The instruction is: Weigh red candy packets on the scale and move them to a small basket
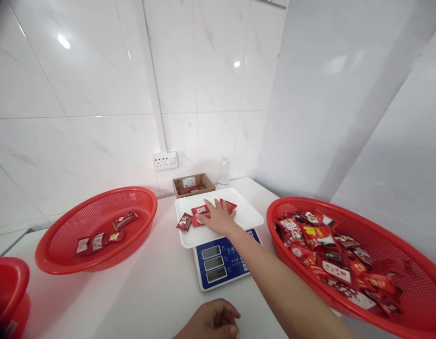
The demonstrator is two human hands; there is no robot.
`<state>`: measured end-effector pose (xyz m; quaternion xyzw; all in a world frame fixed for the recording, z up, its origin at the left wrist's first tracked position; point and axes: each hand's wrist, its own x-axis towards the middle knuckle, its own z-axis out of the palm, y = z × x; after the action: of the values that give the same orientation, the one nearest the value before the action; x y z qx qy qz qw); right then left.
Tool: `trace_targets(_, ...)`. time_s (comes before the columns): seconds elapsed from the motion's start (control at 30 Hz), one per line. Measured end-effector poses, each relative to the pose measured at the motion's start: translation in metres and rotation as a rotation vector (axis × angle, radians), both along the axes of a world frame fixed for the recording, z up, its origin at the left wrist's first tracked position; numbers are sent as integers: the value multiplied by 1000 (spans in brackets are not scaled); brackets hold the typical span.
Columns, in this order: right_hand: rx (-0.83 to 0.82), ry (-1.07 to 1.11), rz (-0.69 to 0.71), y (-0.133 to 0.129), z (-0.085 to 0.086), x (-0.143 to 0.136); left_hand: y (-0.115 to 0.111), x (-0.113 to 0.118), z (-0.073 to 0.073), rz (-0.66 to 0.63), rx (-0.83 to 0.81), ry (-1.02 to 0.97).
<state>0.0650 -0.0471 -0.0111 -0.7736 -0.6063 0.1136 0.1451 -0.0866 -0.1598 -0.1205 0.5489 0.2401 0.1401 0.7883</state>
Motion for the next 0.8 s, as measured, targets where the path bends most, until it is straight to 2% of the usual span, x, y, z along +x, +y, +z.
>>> trace_targets(0.2, 38, -23, 148, 13, -8, -28, -1, 2, -9, 27, -44, -24)
trace_targets(0.37, 113, 7, 299, 12, -6, -26, 0, 5, -19, 45, -34, -31)
trace_targets(0.5, 151, 44, 382, 7, 1, -8, 1, 5, -17, 50, -29, -30)
trace_targets(0.6, 205, 80, 362, -6, 10, 11, 2, 3, -12, 22, -17, -19)
trace_targets(0.73, 339, 151, 238, -47, 21, 50, 2, 1, -5, 5, 1, -9)
trace_targets(0.8, 339, 100, 143, -76, 22, 78, 2, 1, -5, 4, 5, -4)
